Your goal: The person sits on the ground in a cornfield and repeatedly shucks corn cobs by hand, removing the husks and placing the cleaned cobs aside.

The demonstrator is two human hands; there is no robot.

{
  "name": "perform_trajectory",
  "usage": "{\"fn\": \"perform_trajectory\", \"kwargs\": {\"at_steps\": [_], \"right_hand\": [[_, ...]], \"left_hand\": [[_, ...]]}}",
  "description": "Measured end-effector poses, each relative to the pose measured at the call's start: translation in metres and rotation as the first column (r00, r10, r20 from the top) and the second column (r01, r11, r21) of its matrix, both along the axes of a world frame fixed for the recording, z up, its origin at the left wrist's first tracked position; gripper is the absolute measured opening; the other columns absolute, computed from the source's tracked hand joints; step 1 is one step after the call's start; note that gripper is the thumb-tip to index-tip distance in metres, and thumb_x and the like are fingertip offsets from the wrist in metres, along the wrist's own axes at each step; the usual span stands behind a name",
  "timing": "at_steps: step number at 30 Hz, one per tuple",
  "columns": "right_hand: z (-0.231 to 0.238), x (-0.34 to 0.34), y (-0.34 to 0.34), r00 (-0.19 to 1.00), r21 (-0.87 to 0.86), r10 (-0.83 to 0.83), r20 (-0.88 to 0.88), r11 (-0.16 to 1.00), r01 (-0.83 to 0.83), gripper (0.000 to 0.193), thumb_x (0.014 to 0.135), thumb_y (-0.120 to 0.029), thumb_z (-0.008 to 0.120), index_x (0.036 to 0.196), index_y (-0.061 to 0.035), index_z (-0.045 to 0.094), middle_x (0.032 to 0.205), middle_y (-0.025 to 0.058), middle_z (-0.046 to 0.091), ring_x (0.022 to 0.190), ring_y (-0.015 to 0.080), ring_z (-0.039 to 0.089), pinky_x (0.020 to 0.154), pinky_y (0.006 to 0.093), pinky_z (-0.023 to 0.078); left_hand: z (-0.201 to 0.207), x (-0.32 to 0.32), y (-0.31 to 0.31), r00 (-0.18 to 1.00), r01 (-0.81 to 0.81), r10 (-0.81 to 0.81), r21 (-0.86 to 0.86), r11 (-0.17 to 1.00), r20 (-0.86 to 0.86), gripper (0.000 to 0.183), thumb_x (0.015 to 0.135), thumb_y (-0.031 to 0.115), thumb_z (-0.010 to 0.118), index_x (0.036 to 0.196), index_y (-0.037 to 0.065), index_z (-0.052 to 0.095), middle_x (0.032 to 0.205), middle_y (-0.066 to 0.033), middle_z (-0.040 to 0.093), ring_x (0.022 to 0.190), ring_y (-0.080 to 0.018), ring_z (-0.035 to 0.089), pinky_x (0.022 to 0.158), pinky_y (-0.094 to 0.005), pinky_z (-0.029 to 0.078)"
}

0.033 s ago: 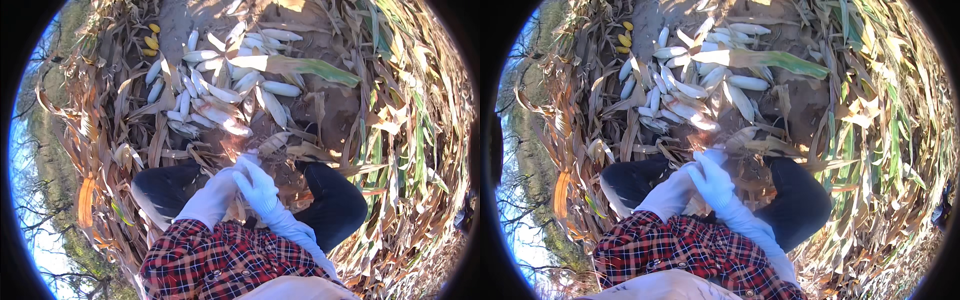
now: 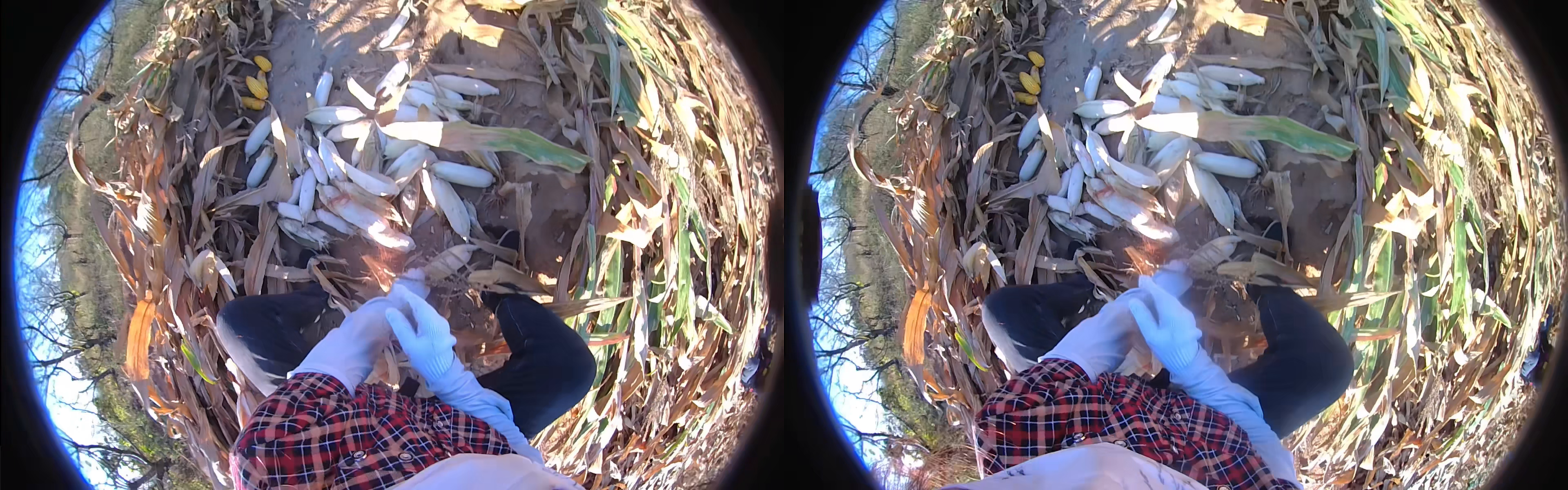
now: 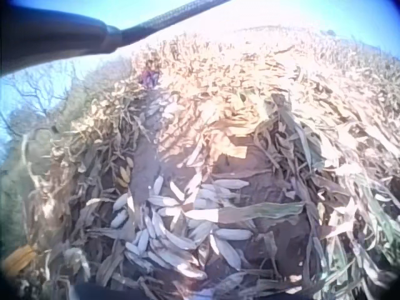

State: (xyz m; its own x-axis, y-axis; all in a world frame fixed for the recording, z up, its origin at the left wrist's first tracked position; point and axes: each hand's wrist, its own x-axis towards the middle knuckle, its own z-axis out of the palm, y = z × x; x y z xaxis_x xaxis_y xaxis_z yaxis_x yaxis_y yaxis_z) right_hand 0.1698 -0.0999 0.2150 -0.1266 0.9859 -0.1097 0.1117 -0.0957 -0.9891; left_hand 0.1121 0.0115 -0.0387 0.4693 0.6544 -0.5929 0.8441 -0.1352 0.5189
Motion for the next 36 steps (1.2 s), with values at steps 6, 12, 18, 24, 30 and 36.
{"fn": "perform_trajectory", "kwargs": {"at_steps": [6, 12, 18, 24, 30, 36], "right_hand": [[0.014, 0.015, 0.019, 0.982, -0.338, -0.074, -0.175, 0.941, 0.010, 0.047, 0.100, -0.012, 0.068, 0.142, 0.0047, 0.056, 0.106, 0.0121, 0.072, 0.094, 0.0127, 0.068, 0.084, 0.0274, 0.056], [0.006, 0.016, 0.023, 0.975, -0.381, -0.079, -0.206, 0.925, -0.005, 0.048, 0.100, -0.013, 0.069, 0.142, 0.0058, 0.055, 0.108, 0.0123, 0.072, 0.093, 0.0139, 0.067, 0.084, 0.0278, 0.056], [0.009, 0.012, 0.013, 0.970, -0.340, -0.034, -0.239, 0.939, -0.051, 0.047, 0.100, -0.016, 0.070, 0.141, 0.0037, 0.058, 0.113, 0.0132, 0.072, 0.098, 0.0138, 0.067, 0.087, 0.0289, 0.055], [-0.025, 0.008, 0.009, 0.998, 0.010, -0.064, -0.017, 0.998, 0.065, 0.042, 0.099, -0.018, 0.070, 0.136, 0.0014, 0.062, 0.111, 0.0114, 0.072, 0.094, 0.0135, 0.067, 0.085, 0.0304, 0.056], [-0.040, 0.020, 0.027, 0.969, 0.086, -0.138, 0.204, 0.989, 0.123, 0.051, 0.096, -0.033, 0.072, 0.135, -0.0017, 0.063, 0.127, 0.0195, 0.067, 0.117, 0.0331, 0.066, 0.102, 0.0404, 0.052], [-0.045, 0.027, 0.017, 0.846, -0.261, 0.533, 0.033, 0.821, -0.507, 0.080, 0.089, -0.059, 0.072, 0.146, -0.0063, 0.055, 0.131, 0.0171, 0.067, 0.121, 0.0287, 0.064, 0.103, 0.0377, 0.050]], "left_hand": [[-0.057, 0.036, 0.017, 0.997, -0.003, -0.009, -0.157, 0.988, -0.076, 0.049, 0.086, 0.039, 0.070, 0.126, 0.011, 0.068, 0.122, -0.0168, 0.069, 0.110, -0.0335, 0.068, 0.097, -0.0449, 0.053], [-0.076, 0.031, 0.016, 0.997, 0.032, -0.045, -0.205, 0.978, -0.060, 0.050, 0.085, 0.038, 0.071, 0.127, 0.011, 0.067, 0.120, -0.0164, 0.070, 0.108, -0.0333, 0.068, 0.097, -0.0449, 0.053], [-0.051, -0.004, -0.028, 0.994, 0.098, -0.082, -0.221, 0.970, 0.077, 0.051, 0.084, 0.036, 0.072, 0.128, 0.011, 0.066, 0.117, -0.0159, 0.070, 0.106, -0.0331, 0.069, 0.096, -0.0449, 0.053], [0.044, -0.110, -0.074, 0.917, 0.168, -0.169, 0.035, 0.985, 0.361, 0.052, 0.083, 0.035, 0.072, 0.129, 0.010, 0.065, 0.115, -0.0155, 0.071, 0.104, -0.0330, 0.069, 0.095, -0.0448, 0.053], [0.217, -0.152, -0.083, 0.919, 0.354, -0.275, 0.283, 0.892, -0.284, 0.052, 0.079, 0.036, 0.078, 0.124, 0.012, 0.067, 0.120, -0.0135, 0.068, 0.117, -0.0326, 0.064, 0.101, -0.0487, 0.050], [0.272, -0.172, -0.090, 0.876, 0.333, -0.459, 0.876, 0.350, -0.149, 0.031, 0.077, 0.019, 0.068, 0.109, 0.017, 0.069, 0.102, -0.0044, 0.061, 0.094, -0.0288, 0.060, 0.089, -0.0478, 0.049]]}}
